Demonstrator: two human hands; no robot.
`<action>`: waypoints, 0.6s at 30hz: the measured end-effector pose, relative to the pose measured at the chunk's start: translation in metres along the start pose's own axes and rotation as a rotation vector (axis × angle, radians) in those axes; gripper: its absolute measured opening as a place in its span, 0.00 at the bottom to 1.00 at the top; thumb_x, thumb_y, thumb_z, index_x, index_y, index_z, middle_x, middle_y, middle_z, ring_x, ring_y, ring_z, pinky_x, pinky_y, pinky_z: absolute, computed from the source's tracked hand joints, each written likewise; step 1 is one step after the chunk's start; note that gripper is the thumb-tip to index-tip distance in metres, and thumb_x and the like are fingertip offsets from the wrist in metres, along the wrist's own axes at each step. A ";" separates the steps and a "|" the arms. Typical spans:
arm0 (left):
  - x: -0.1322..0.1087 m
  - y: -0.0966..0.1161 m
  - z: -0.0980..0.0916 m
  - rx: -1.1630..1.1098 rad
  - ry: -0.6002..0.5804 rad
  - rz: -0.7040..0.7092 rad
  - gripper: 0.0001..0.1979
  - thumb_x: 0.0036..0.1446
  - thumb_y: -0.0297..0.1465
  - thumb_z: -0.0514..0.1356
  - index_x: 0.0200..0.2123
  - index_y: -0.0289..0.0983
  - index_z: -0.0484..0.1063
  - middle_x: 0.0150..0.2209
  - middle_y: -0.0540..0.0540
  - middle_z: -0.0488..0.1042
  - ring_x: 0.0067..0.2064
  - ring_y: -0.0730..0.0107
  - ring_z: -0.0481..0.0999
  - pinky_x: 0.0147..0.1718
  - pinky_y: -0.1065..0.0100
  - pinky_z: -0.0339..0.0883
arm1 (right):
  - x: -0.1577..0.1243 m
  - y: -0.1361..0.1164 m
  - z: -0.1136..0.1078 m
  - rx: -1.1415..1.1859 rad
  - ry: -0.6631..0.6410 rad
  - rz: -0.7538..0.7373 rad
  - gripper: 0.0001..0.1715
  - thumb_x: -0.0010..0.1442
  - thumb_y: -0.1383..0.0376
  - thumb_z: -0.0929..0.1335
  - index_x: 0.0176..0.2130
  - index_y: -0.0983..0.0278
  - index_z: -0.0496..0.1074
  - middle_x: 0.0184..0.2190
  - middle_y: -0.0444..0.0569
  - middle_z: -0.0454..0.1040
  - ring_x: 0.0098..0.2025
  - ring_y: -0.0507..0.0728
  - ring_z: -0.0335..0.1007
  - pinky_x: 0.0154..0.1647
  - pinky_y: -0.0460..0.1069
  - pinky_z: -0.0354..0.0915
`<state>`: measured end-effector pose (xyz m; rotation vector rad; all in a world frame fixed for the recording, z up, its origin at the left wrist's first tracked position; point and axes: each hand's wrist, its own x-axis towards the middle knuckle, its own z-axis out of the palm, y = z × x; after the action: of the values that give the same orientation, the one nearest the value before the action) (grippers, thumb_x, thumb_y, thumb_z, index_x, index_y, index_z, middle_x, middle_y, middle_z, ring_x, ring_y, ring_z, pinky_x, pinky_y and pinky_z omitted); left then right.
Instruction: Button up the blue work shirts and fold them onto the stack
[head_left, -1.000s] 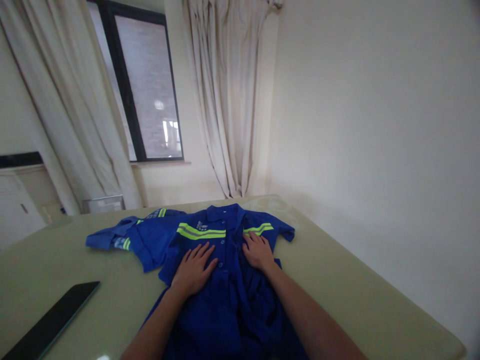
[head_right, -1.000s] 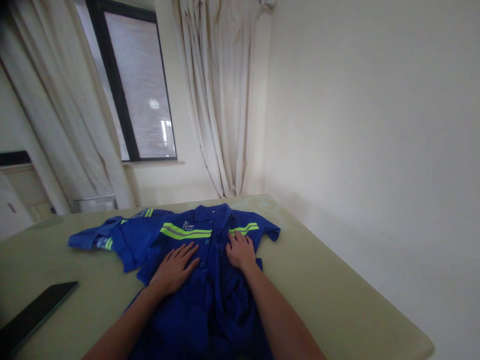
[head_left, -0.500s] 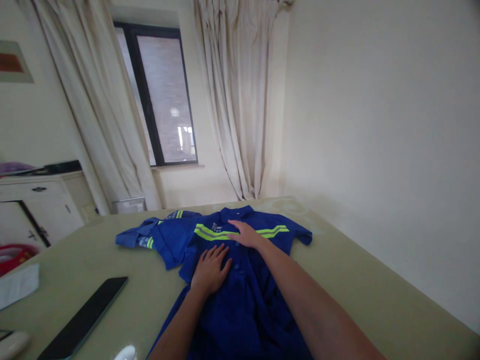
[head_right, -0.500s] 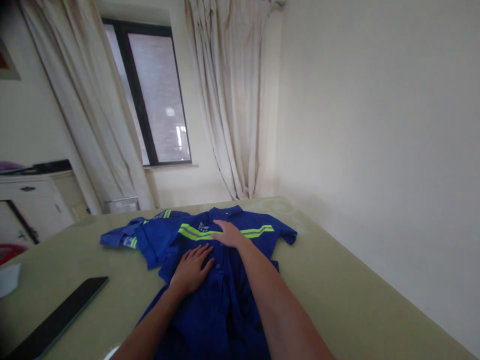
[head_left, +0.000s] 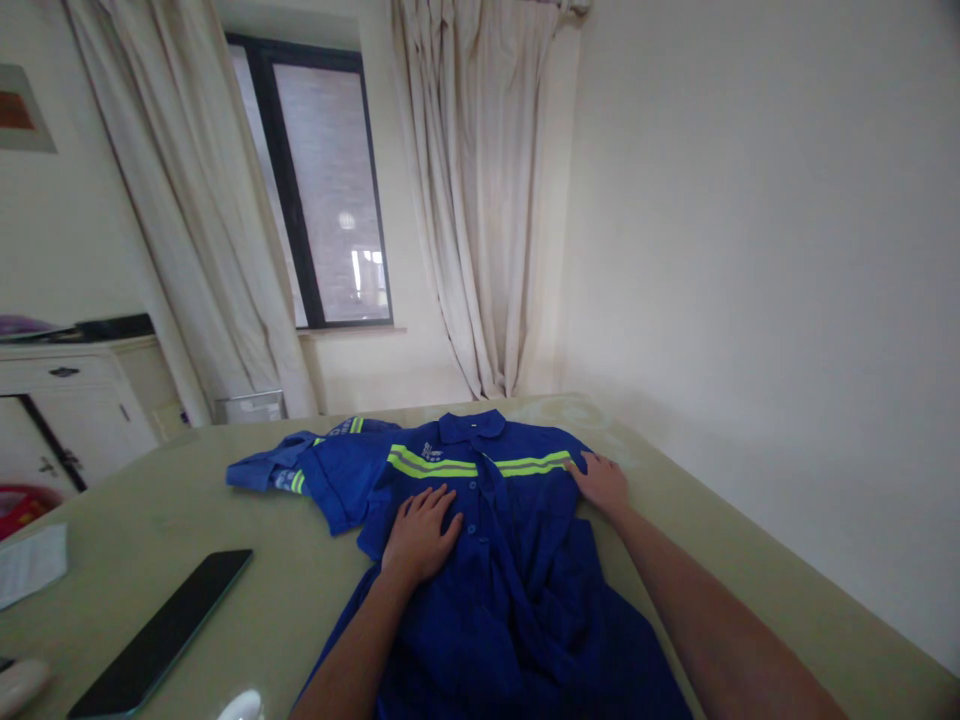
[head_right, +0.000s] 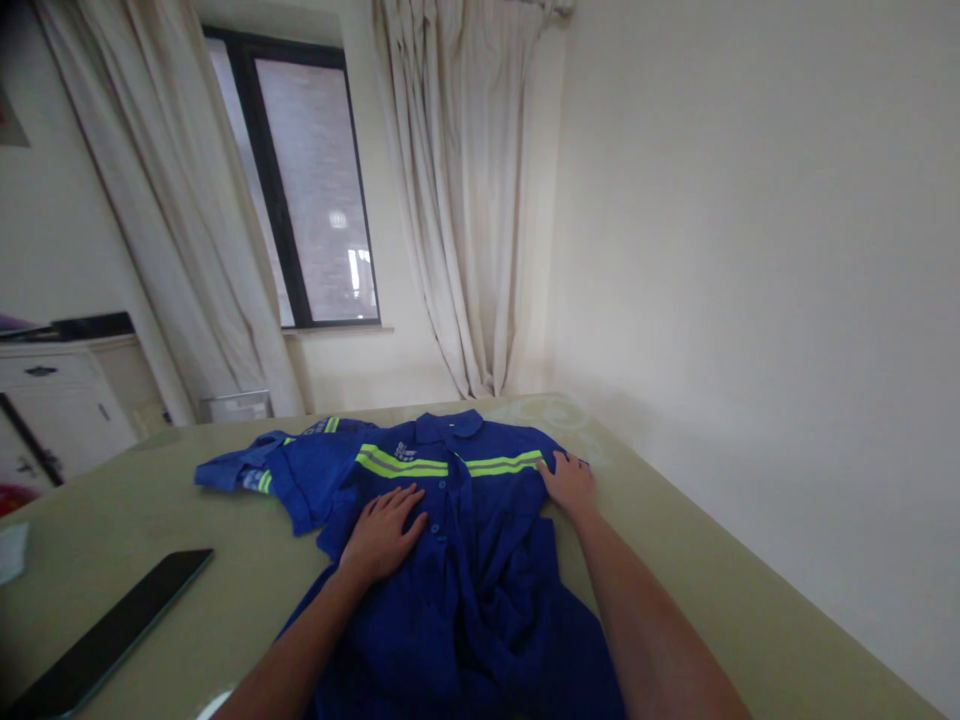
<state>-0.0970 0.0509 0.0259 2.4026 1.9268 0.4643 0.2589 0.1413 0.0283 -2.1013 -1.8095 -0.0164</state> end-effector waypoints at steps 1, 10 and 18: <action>0.000 0.000 0.000 -0.001 0.005 0.000 0.27 0.69 0.46 0.47 0.65 0.47 0.66 0.69 0.50 0.64 0.69 0.54 0.61 0.67 0.47 0.53 | 0.000 0.007 0.000 -0.003 -0.011 -0.032 0.27 0.69 0.59 0.60 0.62 0.67 0.69 0.61 0.63 0.71 0.63 0.67 0.65 0.65 0.61 0.57; 0.000 0.000 -0.002 -0.007 0.021 -0.005 0.26 0.68 0.46 0.48 0.64 0.46 0.67 0.68 0.50 0.66 0.69 0.55 0.62 0.66 0.48 0.54 | 0.001 0.033 -0.019 -0.085 0.001 0.024 0.19 0.67 0.61 0.65 0.53 0.67 0.73 0.50 0.64 0.75 0.52 0.67 0.73 0.50 0.57 0.67; -0.001 0.000 -0.003 -0.013 0.022 -0.009 0.26 0.68 0.45 0.48 0.64 0.46 0.68 0.67 0.49 0.67 0.68 0.56 0.63 0.66 0.50 0.54 | 0.025 -0.005 -0.055 -0.073 0.134 -0.039 0.19 0.72 0.66 0.56 0.57 0.60 0.66 0.53 0.58 0.70 0.46 0.62 0.75 0.42 0.53 0.68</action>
<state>-0.0979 0.0497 0.0287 2.3900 1.9360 0.5043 0.2707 0.1499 0.0874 -2.0605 -1.7946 -0.2309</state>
